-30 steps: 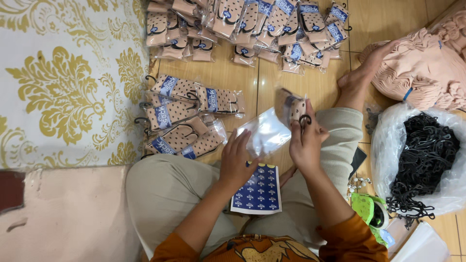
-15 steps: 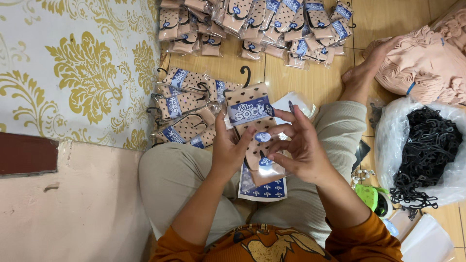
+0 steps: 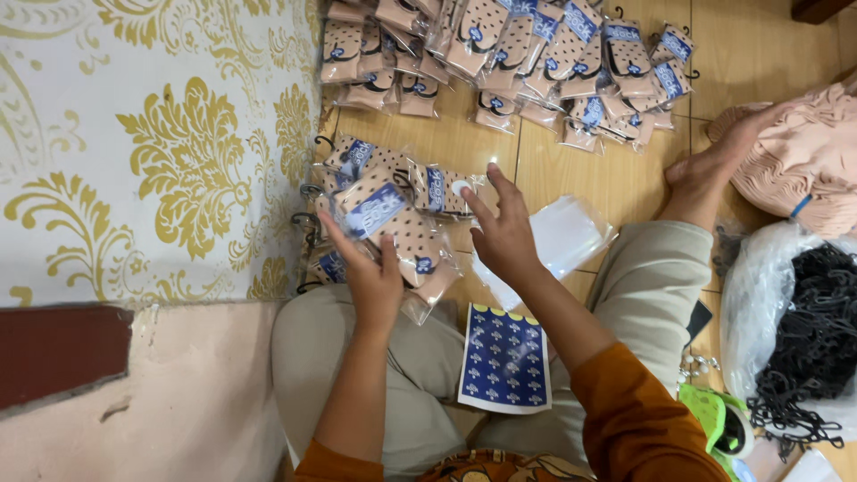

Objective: The person is applying stickers to cardboard sock hangers, placing socks into plastic sleeves, and organizing the packaged socks into stacks.

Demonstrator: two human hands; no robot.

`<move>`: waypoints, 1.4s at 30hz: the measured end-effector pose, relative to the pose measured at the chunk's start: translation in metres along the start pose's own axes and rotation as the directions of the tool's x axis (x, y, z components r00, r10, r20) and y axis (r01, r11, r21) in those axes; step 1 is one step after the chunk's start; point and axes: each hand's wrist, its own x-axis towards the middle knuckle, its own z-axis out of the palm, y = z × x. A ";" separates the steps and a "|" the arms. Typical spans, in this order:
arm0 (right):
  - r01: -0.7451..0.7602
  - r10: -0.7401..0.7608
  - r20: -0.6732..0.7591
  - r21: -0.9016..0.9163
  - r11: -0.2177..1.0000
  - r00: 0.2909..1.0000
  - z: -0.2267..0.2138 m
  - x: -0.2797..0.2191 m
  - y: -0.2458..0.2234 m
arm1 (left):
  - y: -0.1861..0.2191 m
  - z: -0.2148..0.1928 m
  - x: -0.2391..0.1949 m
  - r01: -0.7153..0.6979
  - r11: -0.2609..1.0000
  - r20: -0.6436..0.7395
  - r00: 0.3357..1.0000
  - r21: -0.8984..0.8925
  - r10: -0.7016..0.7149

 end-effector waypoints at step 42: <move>-0.104 0.076 0.177 0.151 0.983 0.981 -0.054 0.040 -0.055 | -0.033 0.048 0.010 0.321 0.924 0.113 0.946 -0.209 -0.303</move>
